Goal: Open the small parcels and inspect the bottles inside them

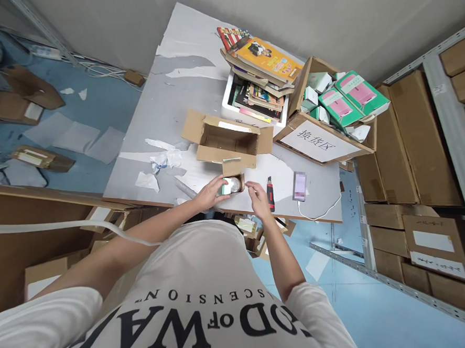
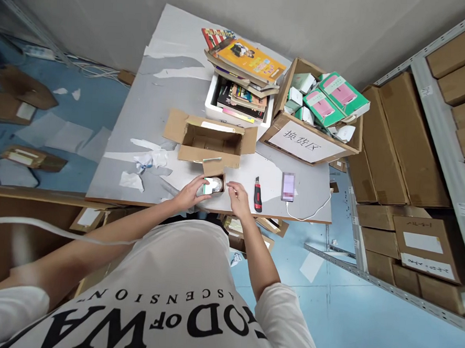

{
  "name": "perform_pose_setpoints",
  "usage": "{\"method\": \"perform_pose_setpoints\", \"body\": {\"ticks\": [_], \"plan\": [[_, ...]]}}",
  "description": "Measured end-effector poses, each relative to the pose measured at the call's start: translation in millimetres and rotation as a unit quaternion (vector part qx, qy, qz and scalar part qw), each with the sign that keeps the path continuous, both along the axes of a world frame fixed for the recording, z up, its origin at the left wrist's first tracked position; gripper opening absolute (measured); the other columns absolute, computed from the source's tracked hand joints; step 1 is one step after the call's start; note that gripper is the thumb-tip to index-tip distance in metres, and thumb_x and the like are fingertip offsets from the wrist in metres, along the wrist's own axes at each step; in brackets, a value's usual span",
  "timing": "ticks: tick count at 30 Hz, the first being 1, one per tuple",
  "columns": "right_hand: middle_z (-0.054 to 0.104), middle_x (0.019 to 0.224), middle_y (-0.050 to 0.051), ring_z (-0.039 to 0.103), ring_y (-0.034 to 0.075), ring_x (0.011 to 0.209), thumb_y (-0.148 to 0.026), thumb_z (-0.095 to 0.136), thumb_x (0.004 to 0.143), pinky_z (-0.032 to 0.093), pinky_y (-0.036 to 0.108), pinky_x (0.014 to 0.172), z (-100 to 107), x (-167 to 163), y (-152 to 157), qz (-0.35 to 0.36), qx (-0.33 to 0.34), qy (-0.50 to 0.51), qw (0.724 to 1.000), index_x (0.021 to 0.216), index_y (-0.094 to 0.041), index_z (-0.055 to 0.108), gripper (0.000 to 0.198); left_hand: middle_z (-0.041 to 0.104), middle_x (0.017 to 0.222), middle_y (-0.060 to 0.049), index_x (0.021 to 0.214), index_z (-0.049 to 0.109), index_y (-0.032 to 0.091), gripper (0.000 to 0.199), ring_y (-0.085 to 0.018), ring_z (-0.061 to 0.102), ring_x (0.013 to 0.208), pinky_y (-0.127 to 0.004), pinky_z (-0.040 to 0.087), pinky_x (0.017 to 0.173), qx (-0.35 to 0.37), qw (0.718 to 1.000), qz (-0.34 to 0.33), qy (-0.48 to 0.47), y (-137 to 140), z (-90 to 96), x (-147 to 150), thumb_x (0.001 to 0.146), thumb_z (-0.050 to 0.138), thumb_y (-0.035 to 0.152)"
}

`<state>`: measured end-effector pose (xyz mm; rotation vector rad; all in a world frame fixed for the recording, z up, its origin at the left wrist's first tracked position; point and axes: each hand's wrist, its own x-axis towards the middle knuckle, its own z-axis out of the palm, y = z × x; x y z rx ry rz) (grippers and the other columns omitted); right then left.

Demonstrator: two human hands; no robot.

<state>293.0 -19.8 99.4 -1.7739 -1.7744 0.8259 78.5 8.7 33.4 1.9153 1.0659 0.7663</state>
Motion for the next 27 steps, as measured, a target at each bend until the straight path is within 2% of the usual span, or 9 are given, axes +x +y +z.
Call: {"method": "perform_pose_setpoints", "body": {"ticks": [3,7,9,11,13,16,21,24,27], "plan": [[0.057,0.114,0.011,0.056,0.020,0.108,-0.036,0.047,0.089,0.047,0.036,0.090,-16.1,-3.8,13.7,0.036,-0.024,0.044,0.998,0.105,-0.018,0.060,0.027,0.055,0.124,-0.012,0.110,0.051,0.022,0.039,-0.027,0.044,0.129,-0.044,0.039,0.104,-0.001,1.000,-0.030,-0.003,5.2,2.4,-2.0,0.079,0.065,0.042],[0.044,0.134,0.018,0.050,0.024,0.117,-0.044,0.067,0.075,0.045,0.040,0.094,-16.1,-8.3,40.7,0.049,0.015,0.060,0.997,0.135,-0.015,0.036,0.073,0.056,0.124,-0.012,0.109,0.050,0.023,0.041,-0.029,0.044,0.129,-0.046,0.042,0.101,-0.029,0.996,-0.081,0.017,12.5,7.1,-3.5,0.078,0.064,0.044],[0.043,0.136,0.018,0.049,0.024,0.121,-0.046,0.067,0.076,0.044,0.040,0.097,-10.8,-6.3,47.9,0.100,0.027,0.069,0.992,0.140,-0.017,0.029,0.080,0.053,0.127,-0.014,0.112,0.047,0.023,0.046,-0.030,0.047,0.127,-0.047,0.043,0.100,-0.056,0.996,-0.074,0.016,14.6,7.5,-4.1,0.076,0.066,0.045],[0.049,0.130,0.016,0.051,0.023,0.118,-0.048,0.064,0.079,0.044,0.040,0.098,-6.4,-3.5,48.8,0.154,0.037,0.060,0.986,0.138,-0.018,0.034,0.072,0.048,0.134,-0.017,0.116,0.040,0.022,0.055,-0.030,0.048,0.126,-0.048,0.043,0.099,-0.079,0.996,-0.045,-0.021,15.3,6.9,-4.4,0.074,0.068,0.045],[0.053,0.126,0.014,0.051,0.022,0.117,-0.047,0.059,0.083,0.043,0.042,0.099,-4.6,-2.1,45.2,0.209,0.050,0.025,0.976,0.129,-0.019,0.046,0.055,0.042,0.140,-0.020,0.119,0.034,0.021,0.063,-0.029,0.046,0.129,-0.047,0.043,0.100,-0.089,0.993,-0.028,-0.073,15.1,6.5,-4.3,0.073,0.070,0.044],[0.051,0.132,0.013,0.043,0.023,0.128,-0.038,0.049,0.091,0.039,0.045,0.104,-5.6,-3.5,37.9,0.271,0.063,-0.066,0.958,0.122,-0.022,0.055,0.035,0.040,0.141,-0.022,0.123,0.029,0.021,0.071,-0.029,0.042,0.132,-0.048,0.043,0.100,-0.100,0.989,-0.038,-0.099,15.2,8.1,-3.6,0.071,0.072,0.043],[0.027,0.153,0.012,0.018,0.027,0.143,-0.033,0.042,0.094,0.032,0.051,0.108,-4.5,-6.9,29.6,0.324,0.037,-0.197,0.925,0.142,-0.025,0.037,0.049,0.039,0.141,-0.023,0.134,0.024,0.019,0.084,-0.033,0.038,0.134,-0.049,0.045,0.098,-0.105,0.991,-0.046,-0.066,19.3,11.1,-2.4,0.071,0.072,0.044],[0.015,0.157,0.013,0.012,0.030,0.144,-0.036,0.044,0.093,0.028,0.055,0.108,-1.9,-6.8,24.0,0.338,0.028,-0.240,0.910,0.146,-0.026,0.029,0.056,0.040,0.142,-0.022,0.138,0.023,0.019,0.088,-0.033,0.040,0.133,-0.050,0.043,0.100,-0.091,0.993,-0.062,-0.049,22.2,12.0,-2.4,0.070,0.074,0.044],[0.013,0.157,0.014,0.011,0.034,0.144,-0.047,0.054,0.087,0.022,0.061,0.108,-1.0,-6.9,19.6,0.355,0.031,-0.274,0.893,0.146,-0.028,0.029,0.067,0.039,0.143,-0.022,0.141,0.021,0.019,0.095,-0.034,0.039,0.133,-0.050,0.041,0.102,-0.090,0.991,-0.089,-0.038,24.6,14.0,-2.9,0.068,0.075,0.044]]}}
